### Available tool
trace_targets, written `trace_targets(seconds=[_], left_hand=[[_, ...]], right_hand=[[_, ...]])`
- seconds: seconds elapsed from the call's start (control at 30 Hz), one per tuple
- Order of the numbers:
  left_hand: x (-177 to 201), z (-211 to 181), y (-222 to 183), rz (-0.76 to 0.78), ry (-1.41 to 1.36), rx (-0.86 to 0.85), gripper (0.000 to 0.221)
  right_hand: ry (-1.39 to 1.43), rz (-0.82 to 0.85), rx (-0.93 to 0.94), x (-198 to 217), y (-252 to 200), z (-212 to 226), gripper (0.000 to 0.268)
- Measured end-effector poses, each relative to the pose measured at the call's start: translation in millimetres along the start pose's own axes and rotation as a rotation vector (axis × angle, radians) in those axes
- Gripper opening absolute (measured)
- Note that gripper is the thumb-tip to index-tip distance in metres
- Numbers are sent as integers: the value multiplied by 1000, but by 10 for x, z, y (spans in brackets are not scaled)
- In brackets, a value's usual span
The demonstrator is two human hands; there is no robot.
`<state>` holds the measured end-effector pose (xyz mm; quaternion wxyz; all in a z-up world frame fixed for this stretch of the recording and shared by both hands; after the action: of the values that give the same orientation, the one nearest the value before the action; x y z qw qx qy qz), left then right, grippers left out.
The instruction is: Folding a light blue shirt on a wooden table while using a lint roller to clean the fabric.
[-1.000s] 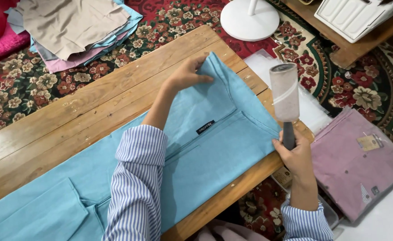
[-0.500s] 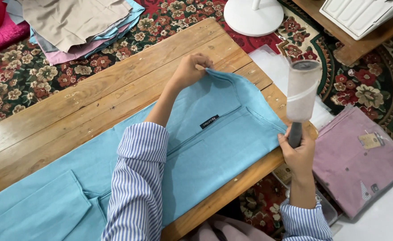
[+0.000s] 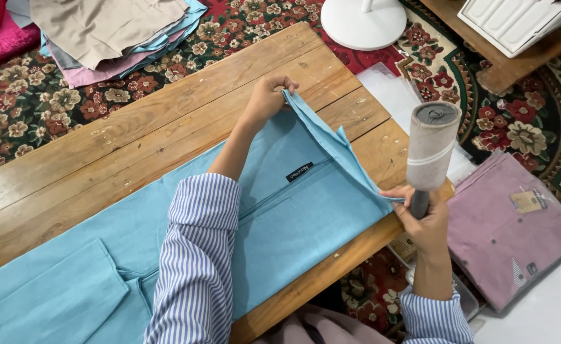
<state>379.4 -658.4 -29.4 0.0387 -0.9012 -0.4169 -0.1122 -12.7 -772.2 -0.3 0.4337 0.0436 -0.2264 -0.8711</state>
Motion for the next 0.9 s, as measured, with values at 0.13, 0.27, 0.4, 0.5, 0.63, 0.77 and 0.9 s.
trace_targets(seconds=[0.13,0.27,0.4,0.5,0.63,0.77,0.9], left_hand=[[-38,125,3,68,-137,142,11],[165,387,25,-23,96,150,13],[143,-303,-367,-161,662,-253,46],[-324,-1073,-1056,19,719,-736,52],[-1027,-572,-1357,517,990,-909,49],[-946,-483,-1561,519,1036,-930,54],[-948,-246,-1769,347,1103,-990,71]], right_hand=[[-66,144,-69,-170,-168,-11,9],[53,213,-48,-369,-137,336,17],[181,142,-69,-115,-144,133,9],[273,-10,-49,13,-67,65,20],[226,-211,-149,83,-71,50,20],[157,-227,-224,74,-222,186,18],[-372,-130,-338,162,-578,171,14]])
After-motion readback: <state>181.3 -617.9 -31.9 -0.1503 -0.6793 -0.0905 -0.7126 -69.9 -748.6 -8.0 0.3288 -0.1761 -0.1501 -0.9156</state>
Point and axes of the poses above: each hand's wrist, its own y-axis towards the middle knuckle, its own x-axis out of the back of the hand, z = x × y, the point moved 6 cm from there along y, towards the middle knuckle, and after that the axes turned 4 degrees about y, right-handed, at the moved point
